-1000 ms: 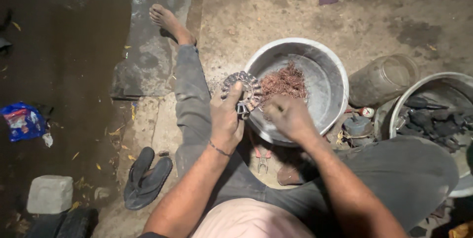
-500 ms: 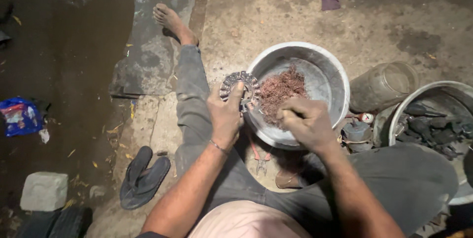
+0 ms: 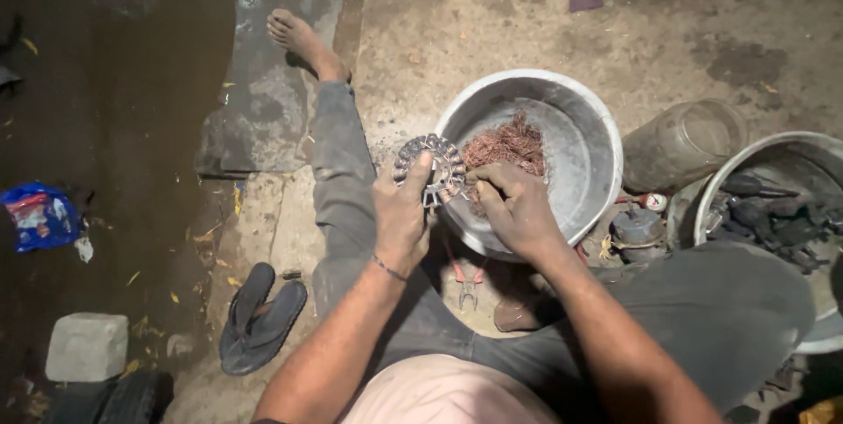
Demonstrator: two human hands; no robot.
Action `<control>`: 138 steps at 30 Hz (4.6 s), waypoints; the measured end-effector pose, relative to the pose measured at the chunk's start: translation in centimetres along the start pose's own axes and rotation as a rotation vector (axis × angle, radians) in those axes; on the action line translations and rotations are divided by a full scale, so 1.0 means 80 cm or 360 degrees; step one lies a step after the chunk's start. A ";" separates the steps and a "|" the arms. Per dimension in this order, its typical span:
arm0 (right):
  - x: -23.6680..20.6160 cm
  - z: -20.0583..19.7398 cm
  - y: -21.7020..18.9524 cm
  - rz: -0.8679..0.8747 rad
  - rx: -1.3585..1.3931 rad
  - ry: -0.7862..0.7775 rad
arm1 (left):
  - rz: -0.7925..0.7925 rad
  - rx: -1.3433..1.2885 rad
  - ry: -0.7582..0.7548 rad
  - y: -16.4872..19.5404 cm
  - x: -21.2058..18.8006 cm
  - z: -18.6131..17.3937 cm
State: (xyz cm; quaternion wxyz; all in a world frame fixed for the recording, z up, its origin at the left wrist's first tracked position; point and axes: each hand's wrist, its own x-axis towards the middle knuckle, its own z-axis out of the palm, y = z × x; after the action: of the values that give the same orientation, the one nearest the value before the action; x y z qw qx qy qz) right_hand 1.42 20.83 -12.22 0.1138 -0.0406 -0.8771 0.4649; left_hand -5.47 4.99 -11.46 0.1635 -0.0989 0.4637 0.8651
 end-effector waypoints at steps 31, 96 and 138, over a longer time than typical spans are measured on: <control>0.005 -0.029 0.010 -0.0168 -0.0676 0.0011 | -0.0094 -0.0004 0.0004 0.004 0.002 0.003; -0.001 -0.008 -0.009 0.0113 0.0072 -0.0200 | -0.0093 0.0063 0.0070 -0.001 0.002 0.006; 0.006 -0.032 0.024 0.0557 -0.0070 0.0045 | 0.0233 0.0404 -0.0102 -0.006 0.004 -0.004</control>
State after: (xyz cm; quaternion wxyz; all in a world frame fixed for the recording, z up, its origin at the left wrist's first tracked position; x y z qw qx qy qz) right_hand 1.51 24.05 -12.30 0.0426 -0.2017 -0.8648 0.4578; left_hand -5.58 5.02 -12.08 0.1258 -0.0158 0.5698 0.8119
